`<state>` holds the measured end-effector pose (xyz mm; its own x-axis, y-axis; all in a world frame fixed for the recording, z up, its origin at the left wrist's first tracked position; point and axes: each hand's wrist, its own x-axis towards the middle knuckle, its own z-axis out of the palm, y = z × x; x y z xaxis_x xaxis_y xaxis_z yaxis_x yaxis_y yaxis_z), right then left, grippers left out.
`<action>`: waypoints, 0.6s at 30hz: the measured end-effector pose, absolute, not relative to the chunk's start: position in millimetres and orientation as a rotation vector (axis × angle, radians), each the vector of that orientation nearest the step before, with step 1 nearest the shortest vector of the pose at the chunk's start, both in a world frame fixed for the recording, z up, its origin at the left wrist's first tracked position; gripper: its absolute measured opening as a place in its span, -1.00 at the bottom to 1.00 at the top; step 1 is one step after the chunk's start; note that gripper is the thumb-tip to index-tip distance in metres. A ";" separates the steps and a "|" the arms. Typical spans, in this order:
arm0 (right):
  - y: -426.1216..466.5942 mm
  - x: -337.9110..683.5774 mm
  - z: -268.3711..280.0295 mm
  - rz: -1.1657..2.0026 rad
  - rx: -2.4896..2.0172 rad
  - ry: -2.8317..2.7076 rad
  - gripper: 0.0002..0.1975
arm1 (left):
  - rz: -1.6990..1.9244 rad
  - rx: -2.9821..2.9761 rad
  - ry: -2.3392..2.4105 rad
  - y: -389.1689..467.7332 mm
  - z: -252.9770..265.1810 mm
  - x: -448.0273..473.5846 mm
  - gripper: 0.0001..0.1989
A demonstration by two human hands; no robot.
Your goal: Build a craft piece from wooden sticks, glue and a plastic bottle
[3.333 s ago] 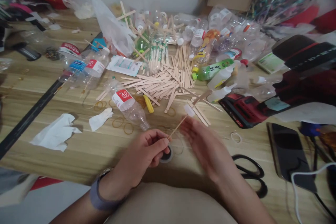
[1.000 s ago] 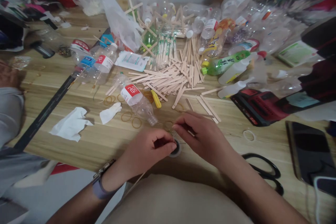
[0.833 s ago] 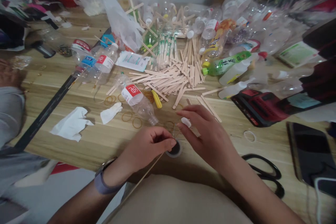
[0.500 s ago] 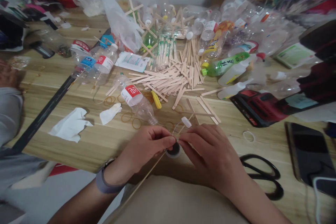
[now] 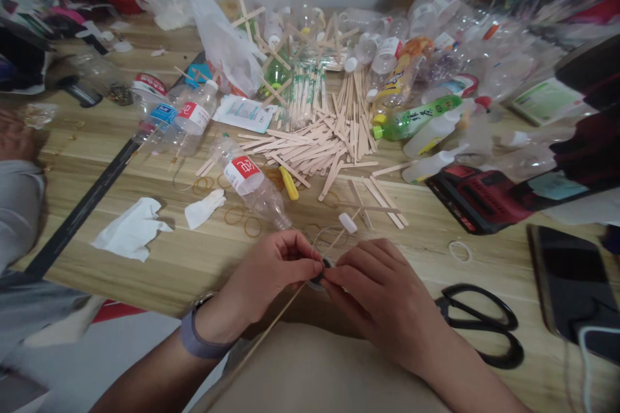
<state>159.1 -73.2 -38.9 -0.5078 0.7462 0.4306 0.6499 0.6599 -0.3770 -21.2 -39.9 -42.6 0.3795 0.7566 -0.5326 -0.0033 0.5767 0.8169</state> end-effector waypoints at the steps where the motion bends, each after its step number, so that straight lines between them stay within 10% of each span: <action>1: -73.6 159.7 -39.1 0.237 -1.078 -2.309 -0.78 | 0.574 0.843 1.085 -40.4 -42.7 -20.9 -0.88; 18: -62.8 150.0 -42.8 1.114 -1.514 -1.600 -0.81 | 0.823 1.941 1.062 -52.4 -44.3 -26.4 -0.83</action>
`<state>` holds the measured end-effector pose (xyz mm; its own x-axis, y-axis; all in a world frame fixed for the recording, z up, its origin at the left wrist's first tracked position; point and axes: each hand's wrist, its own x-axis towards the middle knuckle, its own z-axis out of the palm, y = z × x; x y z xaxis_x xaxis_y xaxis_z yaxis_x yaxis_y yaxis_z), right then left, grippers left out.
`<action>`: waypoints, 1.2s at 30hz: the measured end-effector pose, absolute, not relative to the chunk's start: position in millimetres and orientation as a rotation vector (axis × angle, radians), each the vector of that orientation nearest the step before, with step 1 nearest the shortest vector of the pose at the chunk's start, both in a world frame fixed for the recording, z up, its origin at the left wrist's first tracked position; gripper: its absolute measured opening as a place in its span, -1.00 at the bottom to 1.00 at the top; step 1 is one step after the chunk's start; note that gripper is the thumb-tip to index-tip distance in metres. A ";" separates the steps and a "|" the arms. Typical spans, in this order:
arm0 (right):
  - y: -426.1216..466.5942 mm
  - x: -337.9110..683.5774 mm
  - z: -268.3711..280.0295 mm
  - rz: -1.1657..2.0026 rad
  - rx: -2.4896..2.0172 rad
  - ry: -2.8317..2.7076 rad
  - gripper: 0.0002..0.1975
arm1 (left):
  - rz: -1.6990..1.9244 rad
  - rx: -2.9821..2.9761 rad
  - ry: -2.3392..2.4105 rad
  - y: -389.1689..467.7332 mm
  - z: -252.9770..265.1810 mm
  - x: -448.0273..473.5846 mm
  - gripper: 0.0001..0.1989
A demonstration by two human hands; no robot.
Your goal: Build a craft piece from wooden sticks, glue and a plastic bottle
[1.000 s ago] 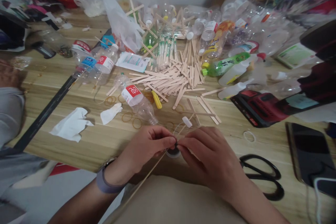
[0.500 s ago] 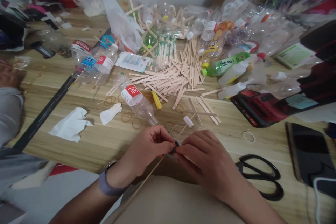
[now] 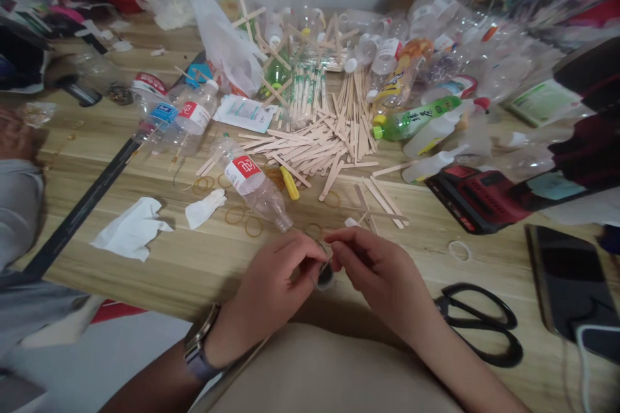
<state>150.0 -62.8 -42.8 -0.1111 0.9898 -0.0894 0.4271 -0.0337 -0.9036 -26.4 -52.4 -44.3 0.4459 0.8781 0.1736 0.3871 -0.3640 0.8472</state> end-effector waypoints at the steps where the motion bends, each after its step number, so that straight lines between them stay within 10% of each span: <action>1: -63.7 149.9 -42.4 1.194 -1.517 -1.583 -0.80 | 0.838 1.963 1.061 -53.0 -44.5 -26.6 -0.84; 15: -65.8 151.3 -43.1 1.468 -1.403 -1.600 -0.79 | 0.790 2.133 1.100 -57.3 -42.7 -28.1 -0.86; 36: -91.7 172.1 -49.3 0.880 -1.293 -1.898 -0.82 | 0.743 1.171 0.990 -55.7 -48.5 -26.0 -0.71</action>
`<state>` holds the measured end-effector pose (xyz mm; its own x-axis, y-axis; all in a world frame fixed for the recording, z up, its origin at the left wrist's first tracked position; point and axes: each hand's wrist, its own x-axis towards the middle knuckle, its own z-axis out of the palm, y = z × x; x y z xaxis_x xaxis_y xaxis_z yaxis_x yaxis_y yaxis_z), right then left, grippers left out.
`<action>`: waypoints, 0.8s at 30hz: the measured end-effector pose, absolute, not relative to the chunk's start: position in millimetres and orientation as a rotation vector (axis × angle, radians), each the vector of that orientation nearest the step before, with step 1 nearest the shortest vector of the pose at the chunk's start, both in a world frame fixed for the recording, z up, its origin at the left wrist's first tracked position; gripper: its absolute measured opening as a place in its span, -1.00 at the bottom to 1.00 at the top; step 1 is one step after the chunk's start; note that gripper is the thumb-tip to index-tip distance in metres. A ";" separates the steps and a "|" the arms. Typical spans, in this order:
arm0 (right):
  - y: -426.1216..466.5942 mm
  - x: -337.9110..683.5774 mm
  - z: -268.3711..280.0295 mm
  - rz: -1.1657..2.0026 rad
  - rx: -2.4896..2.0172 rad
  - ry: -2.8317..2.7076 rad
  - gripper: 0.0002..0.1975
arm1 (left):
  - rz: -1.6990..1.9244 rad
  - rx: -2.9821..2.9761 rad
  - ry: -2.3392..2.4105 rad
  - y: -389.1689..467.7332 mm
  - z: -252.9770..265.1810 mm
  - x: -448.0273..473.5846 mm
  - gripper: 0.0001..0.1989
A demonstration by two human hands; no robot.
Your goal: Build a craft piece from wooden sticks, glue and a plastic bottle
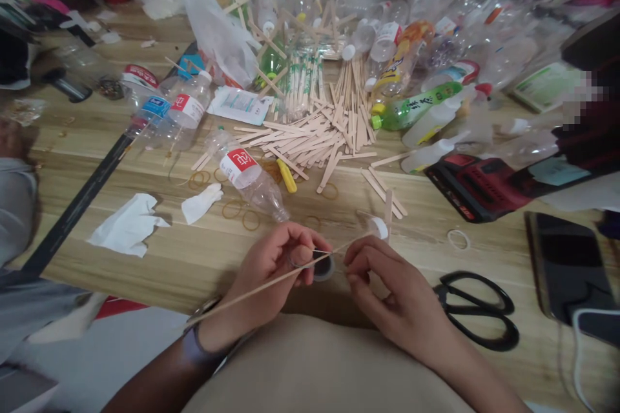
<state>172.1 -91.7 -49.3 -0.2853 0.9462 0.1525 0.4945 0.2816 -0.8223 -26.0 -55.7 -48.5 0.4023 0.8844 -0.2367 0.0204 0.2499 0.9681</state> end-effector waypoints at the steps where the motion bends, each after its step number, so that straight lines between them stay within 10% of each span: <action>1: -90.9 171.5 -50.2 0.910 -1.297 -1.893 -0.83 | 0.760 1.076 0.911 -55.3 -49.4 -22.6 -0.66; 9: -89.8 172.9 -45.5 0.995 -1.225 -1.732 -0.78 | 0.782 0.932 0.848 -51.0 -54.1 -12.0 -0.61; 16: -87.3 159.7 -53.1 1.739 -0.984 -1.029 -0.79 | 0.692 1.200 0.878 -52.9 -47.4 -13.2 -0.62; 24: -88.1 157.6 -39.5 1.187 -1.249 -1.613 -0.78 | 0.616 1.826 0.929 -58.3 -35.4 -18.6 -0.78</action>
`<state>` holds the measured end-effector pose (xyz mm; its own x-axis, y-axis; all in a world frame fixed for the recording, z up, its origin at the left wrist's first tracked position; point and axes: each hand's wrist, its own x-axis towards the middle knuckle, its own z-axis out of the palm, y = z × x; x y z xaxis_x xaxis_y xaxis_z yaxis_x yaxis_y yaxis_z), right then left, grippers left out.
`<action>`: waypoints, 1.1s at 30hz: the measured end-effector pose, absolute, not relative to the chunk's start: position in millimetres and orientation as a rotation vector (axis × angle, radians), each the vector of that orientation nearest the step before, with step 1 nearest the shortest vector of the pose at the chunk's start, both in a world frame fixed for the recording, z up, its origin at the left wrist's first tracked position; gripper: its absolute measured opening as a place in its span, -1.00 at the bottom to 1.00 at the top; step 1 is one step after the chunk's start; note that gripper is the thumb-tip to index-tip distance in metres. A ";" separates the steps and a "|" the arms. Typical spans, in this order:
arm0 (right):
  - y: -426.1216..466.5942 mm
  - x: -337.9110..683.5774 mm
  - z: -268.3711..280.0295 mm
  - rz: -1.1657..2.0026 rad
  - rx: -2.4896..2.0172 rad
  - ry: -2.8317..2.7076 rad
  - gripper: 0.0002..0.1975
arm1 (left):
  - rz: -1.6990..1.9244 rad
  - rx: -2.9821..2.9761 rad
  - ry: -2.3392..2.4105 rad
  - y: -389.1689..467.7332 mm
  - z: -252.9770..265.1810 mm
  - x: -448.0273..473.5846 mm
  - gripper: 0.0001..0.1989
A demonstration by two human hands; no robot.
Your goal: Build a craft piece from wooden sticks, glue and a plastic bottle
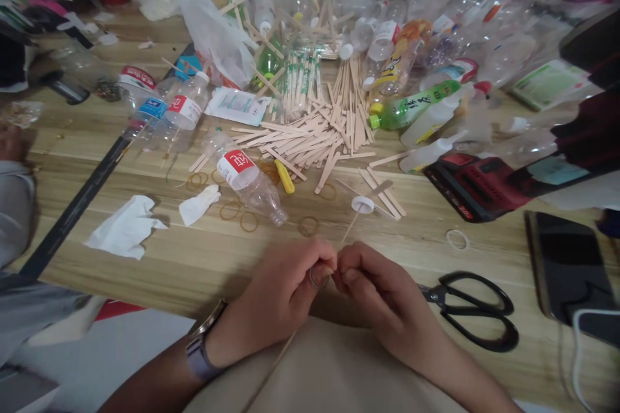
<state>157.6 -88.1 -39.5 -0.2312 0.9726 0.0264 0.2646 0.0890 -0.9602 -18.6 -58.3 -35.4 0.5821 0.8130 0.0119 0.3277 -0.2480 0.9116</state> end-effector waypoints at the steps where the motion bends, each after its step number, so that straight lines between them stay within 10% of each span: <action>1: -88.7 157.5 -39.1 1.167 -1.265 -1.645 -0.79 | 0.616 1.869 0.939 -58.4 -34.5 -18.6 -0.79; 33: -88.8 162.4 -41.7 1.190 -1.193 -1.433 -0.78 | 0.718 1.000 0.888 -54.8 -45.2 -24.7 -0.63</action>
<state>162.4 -88.8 -41.7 -0.1330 0.9896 0.0554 0.1269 0.0724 -0.9893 -24.7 -54.8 -45.2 0.4643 0.8372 -0.2889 -0.1071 0.3769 0.9200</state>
